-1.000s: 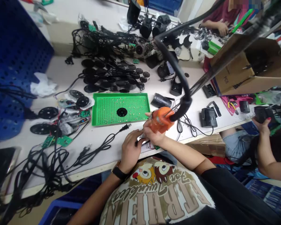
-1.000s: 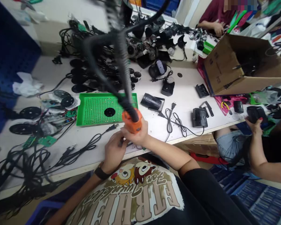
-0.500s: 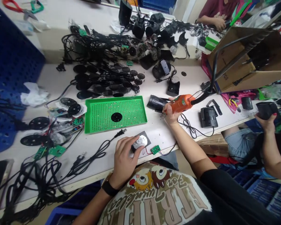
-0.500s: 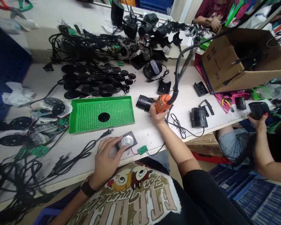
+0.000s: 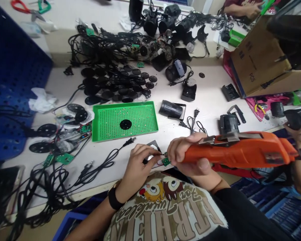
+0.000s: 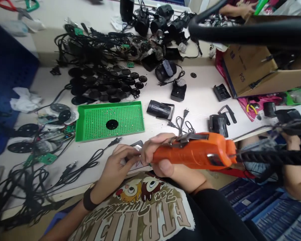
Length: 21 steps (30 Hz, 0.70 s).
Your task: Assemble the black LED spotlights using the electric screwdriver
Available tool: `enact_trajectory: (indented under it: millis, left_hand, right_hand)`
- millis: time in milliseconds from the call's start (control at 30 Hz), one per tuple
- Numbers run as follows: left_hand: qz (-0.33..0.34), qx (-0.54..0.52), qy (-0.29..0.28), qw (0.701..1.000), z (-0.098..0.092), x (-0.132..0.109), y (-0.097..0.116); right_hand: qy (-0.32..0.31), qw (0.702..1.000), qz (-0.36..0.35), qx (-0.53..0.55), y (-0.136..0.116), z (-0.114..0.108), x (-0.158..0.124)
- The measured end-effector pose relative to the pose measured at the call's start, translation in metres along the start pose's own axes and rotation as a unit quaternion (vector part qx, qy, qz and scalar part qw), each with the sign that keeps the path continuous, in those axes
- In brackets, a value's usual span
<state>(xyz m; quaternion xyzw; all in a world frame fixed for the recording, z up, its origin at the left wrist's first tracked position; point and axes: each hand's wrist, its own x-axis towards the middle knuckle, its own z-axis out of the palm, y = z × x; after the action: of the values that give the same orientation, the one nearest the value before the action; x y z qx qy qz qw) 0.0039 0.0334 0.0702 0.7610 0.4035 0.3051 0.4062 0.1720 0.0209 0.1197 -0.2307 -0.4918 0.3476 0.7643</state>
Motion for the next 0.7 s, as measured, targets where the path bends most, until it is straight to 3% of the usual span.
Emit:
enact_trajectory:
  millis: [100,233,467,567,700]
  left_hand:
    - [0.007,-0.015,0.004,1.000,0.001,-0.005,0.004]
    - [0.046,0.010,0.037,0.998,0.002,-0.013,0.007]
    - [0.126,0.160,0.199,0.959,-0.003,-0.035,-0.005]
    - [0.080,0.170,0.239,0.953,0.000,-0.043,-0.016]
    - [-0.005,0.106,0.208,0.972,0.013,-0.039,-0.036]
  right_hand:
    - [0.001,0.999,0.054,0.005,-0.012,-0.001,-0.007]
    - [0.009,0.997,0.074,-0.013,-0.019,-0.002,-0.014]
    - [0.017,0.994,0.091,-0.064,0.002,0.016,-0.018]
    - [0.007,0.997,0.037,-0.065,0.026,0.030,-0.011]
    - [0.007,0.997,0.042,-0.070,0.056,0.041,-0.011]
